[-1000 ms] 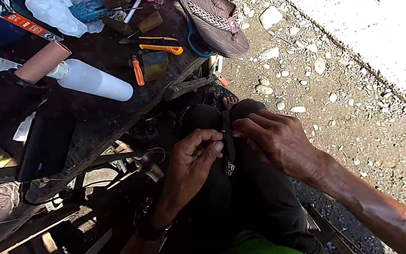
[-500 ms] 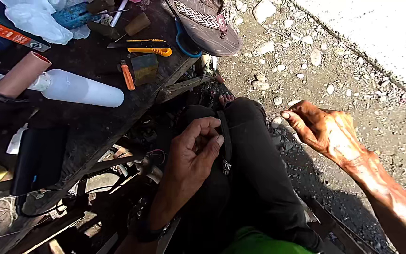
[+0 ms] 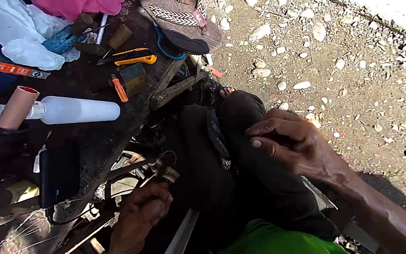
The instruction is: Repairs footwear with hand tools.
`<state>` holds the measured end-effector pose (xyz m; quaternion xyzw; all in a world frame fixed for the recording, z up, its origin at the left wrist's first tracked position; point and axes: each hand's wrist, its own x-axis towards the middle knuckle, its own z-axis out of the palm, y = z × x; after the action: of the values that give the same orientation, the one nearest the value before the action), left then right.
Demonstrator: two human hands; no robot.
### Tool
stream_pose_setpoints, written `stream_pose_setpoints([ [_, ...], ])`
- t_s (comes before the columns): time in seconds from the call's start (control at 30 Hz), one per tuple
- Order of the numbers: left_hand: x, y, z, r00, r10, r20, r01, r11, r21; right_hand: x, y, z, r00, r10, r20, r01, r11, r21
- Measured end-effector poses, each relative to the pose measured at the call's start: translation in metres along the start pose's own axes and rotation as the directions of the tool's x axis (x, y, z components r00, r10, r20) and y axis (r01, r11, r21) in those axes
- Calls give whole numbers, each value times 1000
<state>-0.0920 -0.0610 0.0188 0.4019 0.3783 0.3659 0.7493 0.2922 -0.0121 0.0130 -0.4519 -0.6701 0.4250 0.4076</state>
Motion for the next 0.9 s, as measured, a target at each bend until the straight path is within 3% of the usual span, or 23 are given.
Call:
stream_pose_setpoints([
  [0.1,-33,-51,-21,963,-67,-261,83,995,48,21,-3,23,995,-97,-6,86,903,-420],
  [0.13,-41,-71,-25,929,-108,-354,130,991,39,28,-4,30,993,-115,17,106,842,-530],
  [0.2,-51,-114,-28,815,-225,-534,217,973,-78,34,-4,38,990,-138,43,137,806,-576],
  [0.27,-51,-154,-23,632,-365,-684,355,921,-162,31,-7,35,991,-130,38,134,902,-410],
  [0.3,-46,-167,-19,542,-384,-747,426,892,-150,28,-8,31,993,-101,52,110,971,-213],
  [0.33,-37,-171,-16,502,-358,-787,451,885,-114,25,-10,25,993,-75,87,71,996,56],
  [0.37,-28,-166,-12,517,-294,-804,434,900,-50,21,-10,17,989,-59,136,9,939,344],
  [0.43,-8,-133,2,624,22,-781,291,921,258,10,-11,6,982,-20,188,-127,663,737],
  [0.47,5,-109,13,689,225,-689,170,874,455,5,-12,1,982,13,187,-165,532,831],
  [0.53,39,-56,45,755,504,-419,-68,696,715,3,-14,-6,982,82,172,-190,436,880],
  [0.6,71,-21,81,807,550,-215,-187,583,791,1,-11,-5,969,163,187,-241,442,864],
  [0.7,105,-13,107,863,487,-138,-126,471,873,-4,-8,-12,955,126,268,-296,421,857],
  [0.83,114,-23,106,861,473,-184,-126,550,826,13,-23,15,943,-141,301,-266,221,938],
  [0.9,113,-28,102,861,463,-209,-142,614,777,36,-29,28,921,-223,320,-264,248,932],
])
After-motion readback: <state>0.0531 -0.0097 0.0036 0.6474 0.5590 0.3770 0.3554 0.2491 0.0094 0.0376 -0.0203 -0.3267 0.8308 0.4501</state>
